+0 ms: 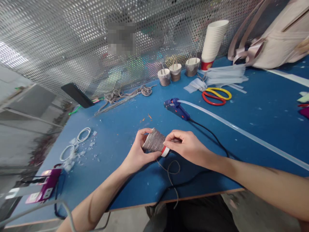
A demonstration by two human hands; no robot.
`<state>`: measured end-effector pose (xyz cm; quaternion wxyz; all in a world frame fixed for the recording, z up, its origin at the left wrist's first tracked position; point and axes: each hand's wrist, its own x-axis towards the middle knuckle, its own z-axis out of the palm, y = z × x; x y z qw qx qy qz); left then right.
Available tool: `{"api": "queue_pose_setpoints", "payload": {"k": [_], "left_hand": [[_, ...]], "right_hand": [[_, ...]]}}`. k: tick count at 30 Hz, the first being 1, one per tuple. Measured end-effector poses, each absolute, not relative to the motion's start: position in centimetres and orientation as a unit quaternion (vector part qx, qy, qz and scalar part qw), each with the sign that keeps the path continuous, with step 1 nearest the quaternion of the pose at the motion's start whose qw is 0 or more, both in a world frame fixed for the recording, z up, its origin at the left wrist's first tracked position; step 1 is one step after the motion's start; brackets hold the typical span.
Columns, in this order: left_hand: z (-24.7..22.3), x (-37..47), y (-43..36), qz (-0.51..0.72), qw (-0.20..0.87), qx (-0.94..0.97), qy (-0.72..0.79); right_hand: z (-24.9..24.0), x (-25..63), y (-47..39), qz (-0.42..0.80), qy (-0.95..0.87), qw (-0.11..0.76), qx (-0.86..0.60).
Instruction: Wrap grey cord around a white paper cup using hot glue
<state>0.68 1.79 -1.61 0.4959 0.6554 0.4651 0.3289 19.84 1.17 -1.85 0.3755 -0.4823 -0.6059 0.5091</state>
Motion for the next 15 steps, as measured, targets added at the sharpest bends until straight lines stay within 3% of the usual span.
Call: {"api": "queue_pose_setpoints", "payload": {"k": [15], "left_hand": [[-2.8,-0.2,2.2,0.347,0.487,0.688,0.412]], "right_hand": [[-2.4,19.6,0.8,0.534,-0.586,0.387,-0.470]]}}
